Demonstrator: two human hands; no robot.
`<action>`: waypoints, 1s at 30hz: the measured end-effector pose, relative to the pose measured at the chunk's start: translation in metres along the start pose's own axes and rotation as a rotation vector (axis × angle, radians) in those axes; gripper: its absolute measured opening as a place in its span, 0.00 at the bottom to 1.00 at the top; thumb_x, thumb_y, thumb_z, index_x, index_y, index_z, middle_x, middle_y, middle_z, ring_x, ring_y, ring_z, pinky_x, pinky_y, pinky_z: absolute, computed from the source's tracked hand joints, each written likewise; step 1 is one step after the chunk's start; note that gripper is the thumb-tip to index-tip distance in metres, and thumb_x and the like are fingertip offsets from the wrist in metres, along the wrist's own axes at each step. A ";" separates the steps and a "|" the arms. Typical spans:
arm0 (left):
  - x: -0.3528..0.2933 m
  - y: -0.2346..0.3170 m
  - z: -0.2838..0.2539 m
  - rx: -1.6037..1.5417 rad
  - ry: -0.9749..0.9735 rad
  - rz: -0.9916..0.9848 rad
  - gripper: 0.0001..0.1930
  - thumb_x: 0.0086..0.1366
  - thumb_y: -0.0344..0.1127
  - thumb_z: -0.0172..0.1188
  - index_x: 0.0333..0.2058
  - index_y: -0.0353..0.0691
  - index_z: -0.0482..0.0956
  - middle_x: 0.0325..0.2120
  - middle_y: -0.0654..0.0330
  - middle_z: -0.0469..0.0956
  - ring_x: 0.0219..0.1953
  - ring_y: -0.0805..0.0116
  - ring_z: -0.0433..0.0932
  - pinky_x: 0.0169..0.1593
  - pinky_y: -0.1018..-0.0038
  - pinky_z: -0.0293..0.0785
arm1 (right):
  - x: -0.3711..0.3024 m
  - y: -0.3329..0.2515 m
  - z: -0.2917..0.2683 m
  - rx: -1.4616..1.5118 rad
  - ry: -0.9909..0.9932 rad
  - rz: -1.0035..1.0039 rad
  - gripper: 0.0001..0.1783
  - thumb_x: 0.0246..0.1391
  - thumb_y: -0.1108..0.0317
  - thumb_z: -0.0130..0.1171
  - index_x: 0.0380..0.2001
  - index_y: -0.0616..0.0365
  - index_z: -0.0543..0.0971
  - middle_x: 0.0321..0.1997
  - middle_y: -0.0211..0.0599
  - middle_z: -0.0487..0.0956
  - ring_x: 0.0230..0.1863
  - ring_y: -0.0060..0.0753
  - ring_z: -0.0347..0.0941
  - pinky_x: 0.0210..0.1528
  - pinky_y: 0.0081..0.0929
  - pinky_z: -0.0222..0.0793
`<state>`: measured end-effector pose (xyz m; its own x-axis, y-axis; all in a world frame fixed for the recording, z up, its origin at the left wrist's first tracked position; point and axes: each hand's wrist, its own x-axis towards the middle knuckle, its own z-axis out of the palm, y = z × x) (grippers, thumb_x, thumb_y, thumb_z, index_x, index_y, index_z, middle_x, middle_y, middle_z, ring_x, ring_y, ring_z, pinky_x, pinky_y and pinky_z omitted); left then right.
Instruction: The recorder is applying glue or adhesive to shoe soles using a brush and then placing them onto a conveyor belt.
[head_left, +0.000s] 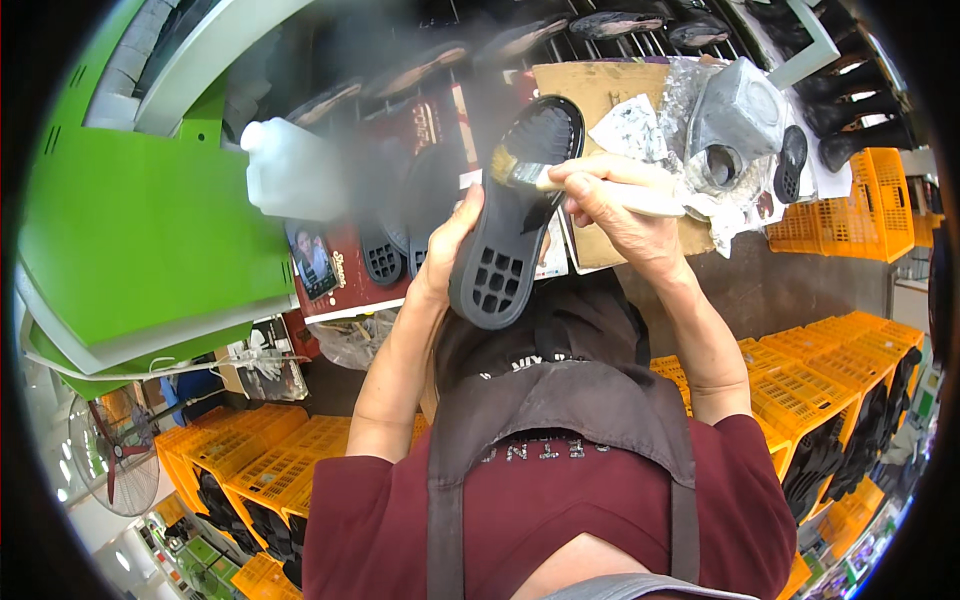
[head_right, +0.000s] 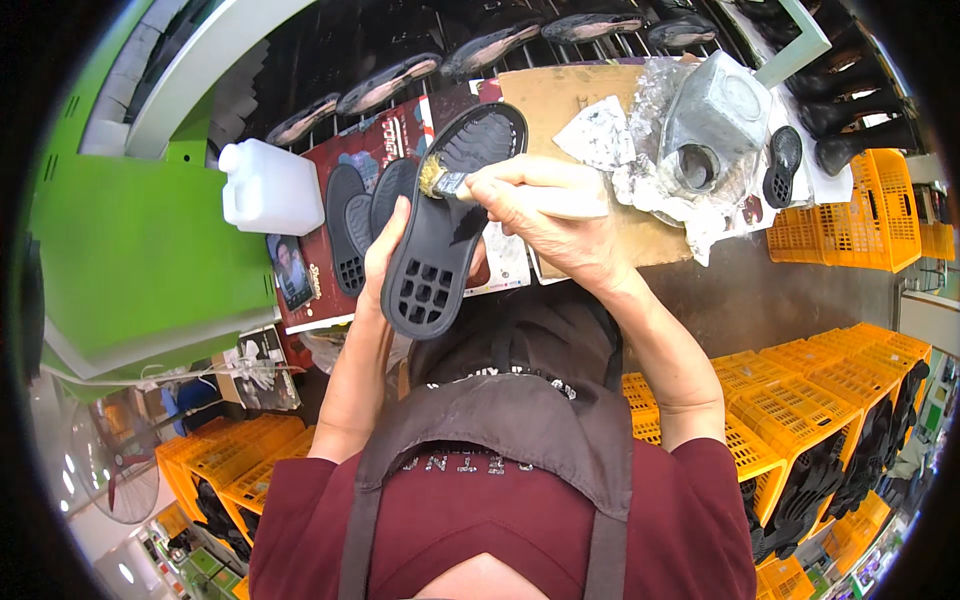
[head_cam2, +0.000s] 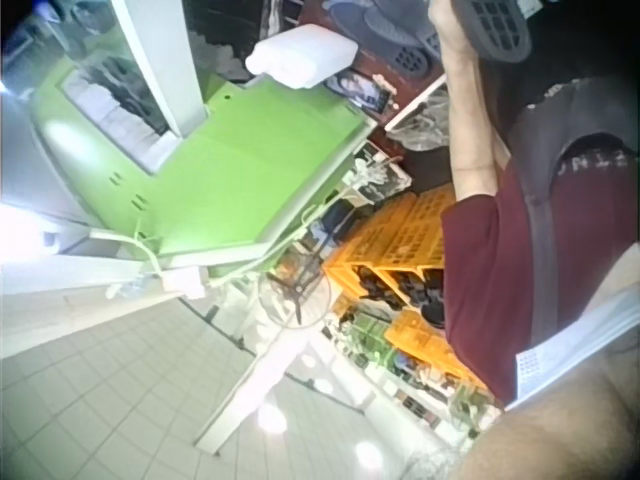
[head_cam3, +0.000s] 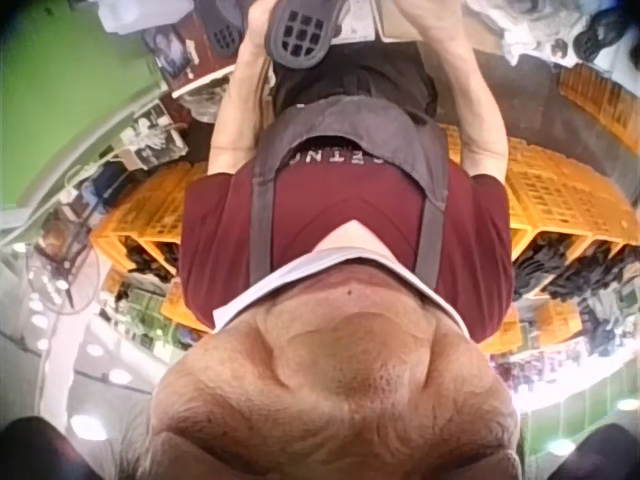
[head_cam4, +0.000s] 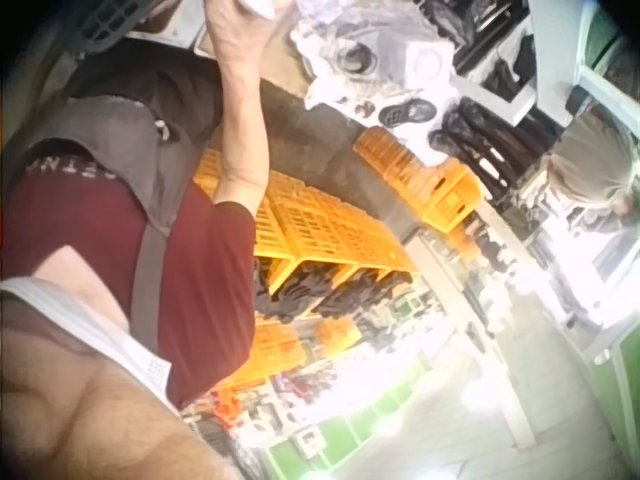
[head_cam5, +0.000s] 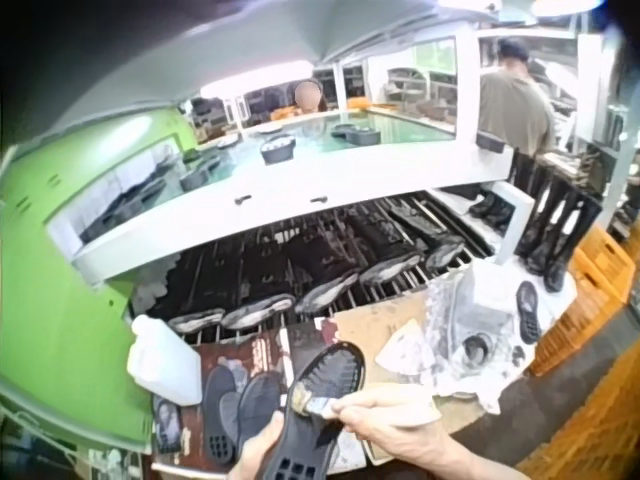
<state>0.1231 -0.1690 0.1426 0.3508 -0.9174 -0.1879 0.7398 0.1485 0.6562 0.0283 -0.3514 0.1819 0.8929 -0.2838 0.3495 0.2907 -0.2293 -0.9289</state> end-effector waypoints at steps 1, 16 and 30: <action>0.001 0.001 0.000 -0.026 0.057 -0.006 0.34 0.71 0.59 0.30 0.49 0.30 0.70 0.31 0.52 0.77 0.30 0.68 0.76 0.35 0.76 0.73 | -0.001 -0.003 0.002 -0.014 -0.017 -0.025 0.09 0.56 0.71 0.59 0.33 0.67 0.82 0.31 0.38 0.81 0.22 0.20 0.73 0.23 0.16 0.69; 0.016 0.002 -0.042 -0.148 0.205 0.099 0.27 0.72 0.51 0.36 0.53 0.31 0.69 0.42 0.48 0.78 0.41 0.60 0.80 0.49 0.65 0.77 | -0.013 -0.023 0.024 0.049 -0.127 0.043 0.07 0.53 0.74 0.62 0.30 0.69 0.81 0.30 0.43 0.81 0.26 0.29 0.77 0.25 0.20 0.72; -0.001 0.018 0.005 -0.101 0.120 -0.170 0.22 0.68 0.48 0.45 0.44 0.32 0.72 0.29 0.50 0.77 0.25 0.62 0.77 0.21 0.71 0.73 | 0.008 -0.034 -0.001 0.252 -0.411 0.060 0.15 0.57 0.66 0.57 0.36 0.72 0.80 0.25 0.42 0.77 0.23 0.24 0.71 0.24 0.17 0.68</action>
<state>0.1329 -0.1672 0.1584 0.2776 -0.8828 -0.3790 0.8457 0.0374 0.5323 0.0247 -0.3467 0.2167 0.9579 0.1135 0.2638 0.2629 0.0233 -0.9645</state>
